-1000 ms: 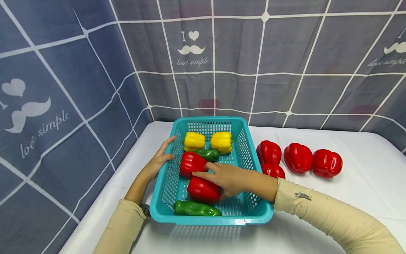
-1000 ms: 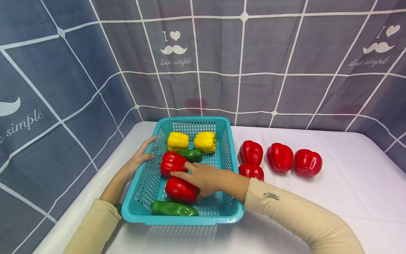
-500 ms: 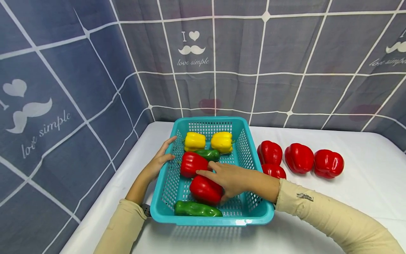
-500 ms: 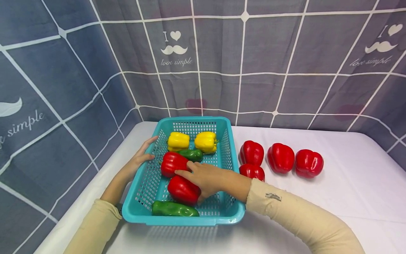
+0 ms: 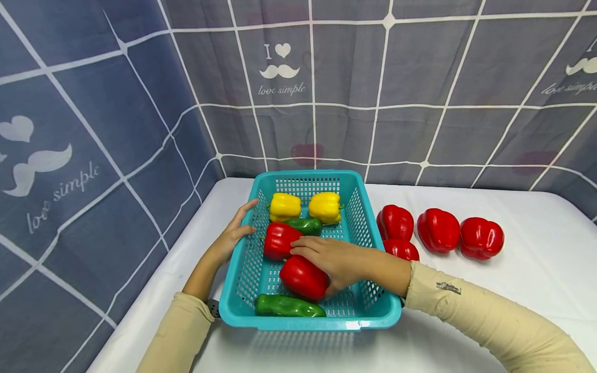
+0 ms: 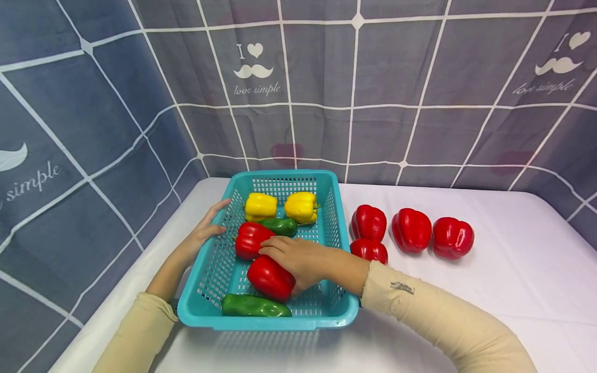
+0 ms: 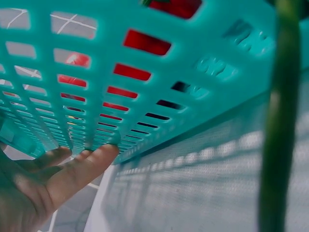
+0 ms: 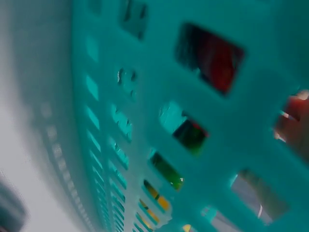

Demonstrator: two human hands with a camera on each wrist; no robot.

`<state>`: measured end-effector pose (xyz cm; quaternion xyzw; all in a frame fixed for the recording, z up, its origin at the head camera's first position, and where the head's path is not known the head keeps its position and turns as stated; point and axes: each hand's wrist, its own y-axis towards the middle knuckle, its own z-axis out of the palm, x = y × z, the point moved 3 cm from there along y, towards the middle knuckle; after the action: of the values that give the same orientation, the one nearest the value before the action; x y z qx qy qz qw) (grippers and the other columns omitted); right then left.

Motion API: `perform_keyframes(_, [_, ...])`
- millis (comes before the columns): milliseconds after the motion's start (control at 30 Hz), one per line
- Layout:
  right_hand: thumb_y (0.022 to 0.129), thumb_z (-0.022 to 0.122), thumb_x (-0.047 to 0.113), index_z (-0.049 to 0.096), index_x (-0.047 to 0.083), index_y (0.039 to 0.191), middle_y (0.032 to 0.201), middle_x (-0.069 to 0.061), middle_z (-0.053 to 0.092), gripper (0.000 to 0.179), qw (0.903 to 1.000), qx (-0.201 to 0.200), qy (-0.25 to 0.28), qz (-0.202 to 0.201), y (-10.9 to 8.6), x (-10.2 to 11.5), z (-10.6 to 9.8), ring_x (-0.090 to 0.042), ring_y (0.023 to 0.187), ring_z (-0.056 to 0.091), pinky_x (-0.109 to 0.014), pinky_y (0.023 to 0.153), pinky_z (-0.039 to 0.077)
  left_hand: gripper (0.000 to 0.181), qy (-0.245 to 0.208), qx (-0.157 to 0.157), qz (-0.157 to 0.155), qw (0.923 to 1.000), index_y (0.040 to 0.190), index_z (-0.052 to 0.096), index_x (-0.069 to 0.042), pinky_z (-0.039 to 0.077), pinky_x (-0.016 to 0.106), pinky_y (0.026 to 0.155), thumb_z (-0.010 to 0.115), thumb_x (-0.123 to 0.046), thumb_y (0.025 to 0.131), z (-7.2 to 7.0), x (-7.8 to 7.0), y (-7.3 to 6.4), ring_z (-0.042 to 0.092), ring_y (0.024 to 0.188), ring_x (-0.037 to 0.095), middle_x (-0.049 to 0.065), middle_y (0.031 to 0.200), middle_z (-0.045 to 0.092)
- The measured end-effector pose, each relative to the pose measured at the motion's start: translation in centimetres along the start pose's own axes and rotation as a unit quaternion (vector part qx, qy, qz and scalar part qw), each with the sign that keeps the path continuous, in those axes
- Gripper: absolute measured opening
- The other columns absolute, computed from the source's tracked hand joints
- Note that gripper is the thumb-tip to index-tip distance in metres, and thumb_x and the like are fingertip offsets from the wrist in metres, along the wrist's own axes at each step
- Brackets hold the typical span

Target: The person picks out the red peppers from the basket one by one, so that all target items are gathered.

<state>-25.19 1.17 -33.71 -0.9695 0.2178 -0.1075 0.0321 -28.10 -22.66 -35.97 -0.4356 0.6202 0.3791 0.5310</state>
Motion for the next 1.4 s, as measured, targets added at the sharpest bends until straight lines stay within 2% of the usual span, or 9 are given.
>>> perform_keyframes(200, [0.062, 0.081, 0.036, 0.024, 0.017, 0.141, 0.141, 0.003, 0.034, 0.099, 0.9991, 0.016, 0.04, 0.004, 0.0, -0.1, 0.0, -0.017, 0.127, 0.034, -0.039, 0.094, 0.044, 0.07, -0.003, 0.006, 0.001, 1.0, 0.147, 0.007, -0.02, 0.041, 0.059, 0.087, 0.036, -0.006, 0.084, 0.0, 0.1, 0.1, 0.02, 0.13, 0.047, 0.017, 0.152, 0.0])
perform_keyframes(533, [0.062, 0.082, 0.033, 0.028, 0.02, 0.139, 0.136, 0.003, 0.035, 0.095, 0.9956, -0.019, 0.086, -0.03, -0.3, 0.0, -0.5, -0.011, 0.12, 0.038, -0.024, 0.086, 0.047, 0.07, -0.005, 0.008, 0.004, 0.9999, 0.147, 0.006, -0.018, 0.044, 0.049, 0.088, 0.035, -0.006, 0.085, -0.2, 0.1, 0.0, 0.023, 0.129, 0.044, 0.018, 0.151, 0.001])
perform_keyframes(767, [0.062, 0.081, 0.034, 0.027, 0.022, 0.14, 0.138, 0.003, 0.033, 0.096, 0.9933, -0.032, 0.111, -0.006, -0.7, 0.0, -0.9, -0.012, 0.12, 0.038, -0.022, 0.083, 0.047, 0.069, 0.0, 0.009, 0.004, 0.9999, 0.147, 0.007, -0.019, 0.043, 0.052, 0.089, 0.035, -0.005, 0.085, -0.1, 0.0, 0.0, 0.023, 0.128, 0.043, 0.017, 0.151, 0.001])
perform_keyframes(1200, [0.061, 0.082, 0.035, 0.029, 0.023, 0.14, 0.137, 0.004, 0.034, 0.096, 0.9863, -0.09, 0.137, 0.022, -1.6, -0.2, -1.4, -0.011, 0.119, 0.039, -0.022, 0.082, 0.048, 0.068, 0.008, 0.003, -0.005, 1.0, 0.146, 0.007, -0.019, 0.042, 0.053, 0.089, 0.033, -0.005, 0.086, -0.2, 0.1, -0.1, 0.022, 0.129, 0.042, 0.016, 0.151, 0.001])
perform_keyframes(1400, [0.059, 0.083, 0.035, 0.029, 0.021, 0.14, 0.137, 0.002, 0.034, 0.098, 0.9756, -0.155, 0.146, 0.052, -2.9, -0.7, -1.9, -0.014, 0.118, 0.042, -0.028, 0.081, 0.051, 0.068, 0.011, 0.004, -0.008, 0.9999, 0.147, 0.007, -0.02, 0.042, 0.052, 0.089, 0.034, -0.006, 0.086, -0.1, 0.0, 0.0, 0.022, 0.128, 0.043, 0.015, 0.152, -0.001])
